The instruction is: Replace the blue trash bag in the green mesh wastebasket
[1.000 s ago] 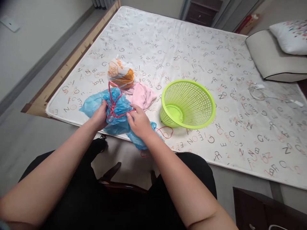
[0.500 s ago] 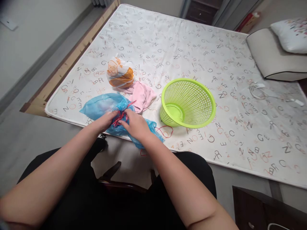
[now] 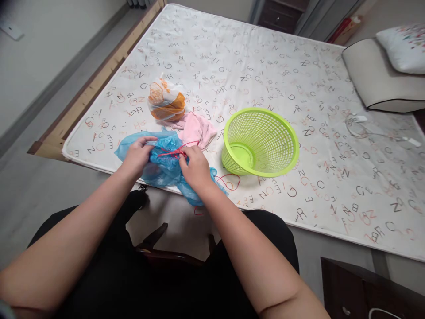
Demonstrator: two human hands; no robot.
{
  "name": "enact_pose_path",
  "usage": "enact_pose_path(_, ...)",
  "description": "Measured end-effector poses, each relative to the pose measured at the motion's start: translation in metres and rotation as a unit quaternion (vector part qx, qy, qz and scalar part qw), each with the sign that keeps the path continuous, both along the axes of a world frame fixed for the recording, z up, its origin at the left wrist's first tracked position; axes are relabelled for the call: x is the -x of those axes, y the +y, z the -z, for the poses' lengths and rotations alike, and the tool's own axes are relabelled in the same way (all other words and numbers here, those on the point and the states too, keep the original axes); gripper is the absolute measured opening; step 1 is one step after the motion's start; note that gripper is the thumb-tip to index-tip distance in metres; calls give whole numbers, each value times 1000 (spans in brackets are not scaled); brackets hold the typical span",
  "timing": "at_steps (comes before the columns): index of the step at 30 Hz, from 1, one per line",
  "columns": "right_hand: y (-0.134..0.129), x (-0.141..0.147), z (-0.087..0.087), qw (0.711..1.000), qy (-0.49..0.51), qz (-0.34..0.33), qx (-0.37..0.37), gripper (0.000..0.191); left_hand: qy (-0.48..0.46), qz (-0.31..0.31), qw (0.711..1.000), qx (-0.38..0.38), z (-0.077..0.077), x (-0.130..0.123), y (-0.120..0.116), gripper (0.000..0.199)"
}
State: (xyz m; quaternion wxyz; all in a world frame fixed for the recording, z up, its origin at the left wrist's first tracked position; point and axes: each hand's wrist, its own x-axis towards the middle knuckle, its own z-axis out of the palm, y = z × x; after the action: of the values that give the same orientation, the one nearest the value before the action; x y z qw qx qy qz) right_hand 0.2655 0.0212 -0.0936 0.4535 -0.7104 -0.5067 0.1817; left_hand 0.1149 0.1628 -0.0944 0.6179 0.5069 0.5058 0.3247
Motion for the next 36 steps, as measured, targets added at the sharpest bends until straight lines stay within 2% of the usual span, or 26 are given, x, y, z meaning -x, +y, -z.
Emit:
enact_pose_path(2,1,-1,0,1000,4,15,-15,18,52,-42,997,-48,1,0,-4,32)
enact_pose_path(4,2,-3,2,999,17,28,-26,18,95,-55,983,-145,-4,0,-12,39)
enact_pose_path(6,3,-4,4,998,28,35,-32,19,107,-15,964,-242,-13,0,-22,39)
enact_pose_path(8,4,-4,6,998,42,39,-29,22,104,60,951,-286,-22,-1,-30,31)
enact_pose_path(11,4,-3,9,997,72,33,-10,30,93,153,956,-233,-25,-4,-35,20)
enact_pose_path(14,4,0,9,996,93,-2,-6,37,77,197,963,-168,-17,-5,-34,29)
enact_pose_path(17,4,2,8,996,82,-43,-13,40,75,233,954,-171,-11,-4,-31,31)
enact_pose_path(20,4,1,9,997,49,-52,-19,39,102,261,943,-178,-10,-1,-28,13)
enact_pose_path(21,4,1,9,998,39,-46,-21,38,113,261,942,-180,-10,-1,-27,15)
enact_pose_path(25,3,0,9,999,29,-17,-23,34,130,206,953,-179,-8,1,-24,36)
enact_pose_path(30,1,1,3,999,50,2,4,23,59,43,996,-59,2,0,-17,42)
enact_pose_path(32,1,1,2,998,56,6,12,20,33,-5,999,-26,4,-1,-14,43)
enact_pose_path(36,1,-1,1,998,57,27,22,16,-29,-55,998,7,0,1,-5,41)
